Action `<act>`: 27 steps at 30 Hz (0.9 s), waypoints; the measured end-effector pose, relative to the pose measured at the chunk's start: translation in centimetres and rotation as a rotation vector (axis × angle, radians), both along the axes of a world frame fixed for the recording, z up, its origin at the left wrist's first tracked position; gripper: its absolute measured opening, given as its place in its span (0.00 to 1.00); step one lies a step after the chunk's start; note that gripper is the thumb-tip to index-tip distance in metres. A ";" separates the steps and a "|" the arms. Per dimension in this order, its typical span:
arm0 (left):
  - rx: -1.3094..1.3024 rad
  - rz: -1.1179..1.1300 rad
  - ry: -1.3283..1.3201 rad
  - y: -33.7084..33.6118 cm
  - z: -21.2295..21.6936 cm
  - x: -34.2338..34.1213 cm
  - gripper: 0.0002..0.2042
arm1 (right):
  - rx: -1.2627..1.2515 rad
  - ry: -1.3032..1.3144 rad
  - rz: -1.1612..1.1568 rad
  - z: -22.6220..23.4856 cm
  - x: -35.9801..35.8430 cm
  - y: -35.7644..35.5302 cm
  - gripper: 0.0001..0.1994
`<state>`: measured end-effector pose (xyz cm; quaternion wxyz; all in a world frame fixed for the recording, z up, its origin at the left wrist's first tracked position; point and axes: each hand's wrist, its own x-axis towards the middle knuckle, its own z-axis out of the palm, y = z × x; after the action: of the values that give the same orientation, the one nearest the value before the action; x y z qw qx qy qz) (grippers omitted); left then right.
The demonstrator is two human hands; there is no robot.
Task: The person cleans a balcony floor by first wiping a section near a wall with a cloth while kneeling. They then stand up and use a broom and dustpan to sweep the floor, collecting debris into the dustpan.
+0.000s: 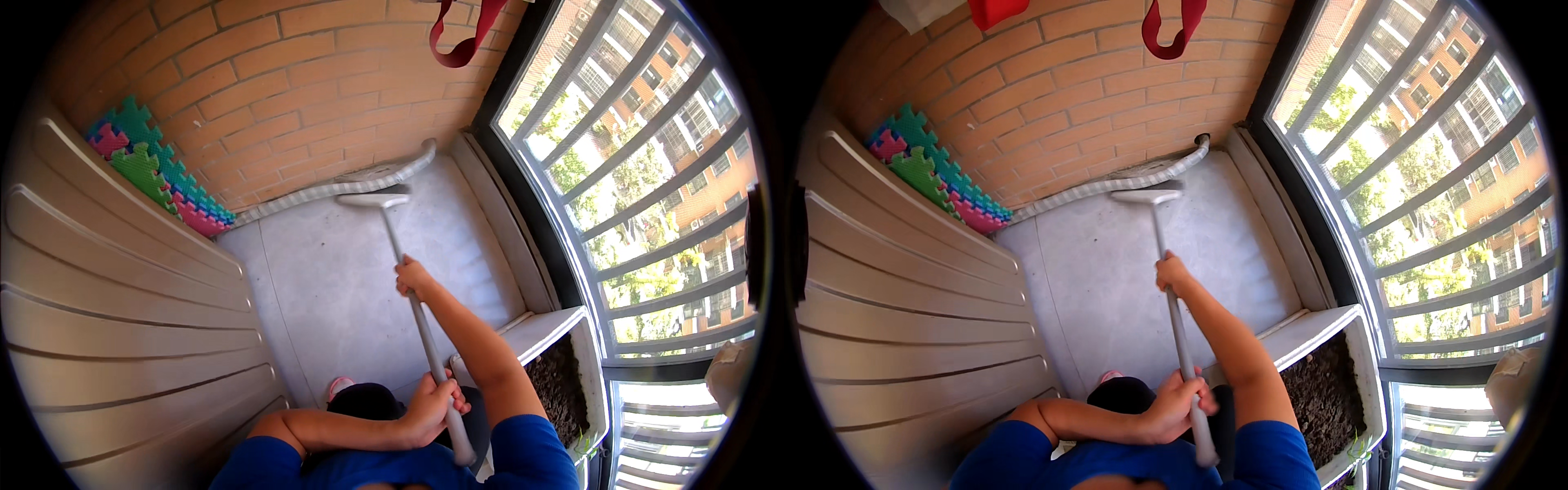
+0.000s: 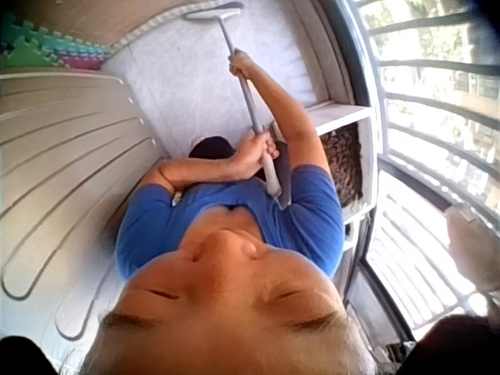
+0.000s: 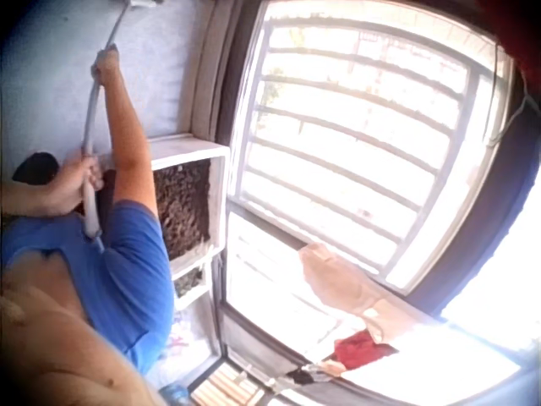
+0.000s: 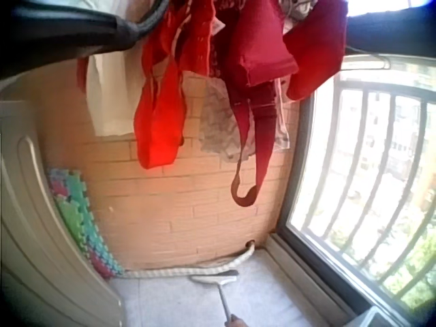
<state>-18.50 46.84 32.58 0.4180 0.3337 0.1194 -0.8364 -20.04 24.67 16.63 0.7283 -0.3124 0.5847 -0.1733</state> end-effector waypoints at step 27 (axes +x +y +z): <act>-0.336 -0.726 -0.291 3.3 -22.1 16.1 0.15 | 0.252 -0.279 -0.262 7.7 -16.9 11.8 0.18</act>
<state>-2.42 50.09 10.48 0.1572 0.3960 -0.2042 -0.8813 -36.96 36.48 24.31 0.8066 -0.1133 0.5310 -0.2336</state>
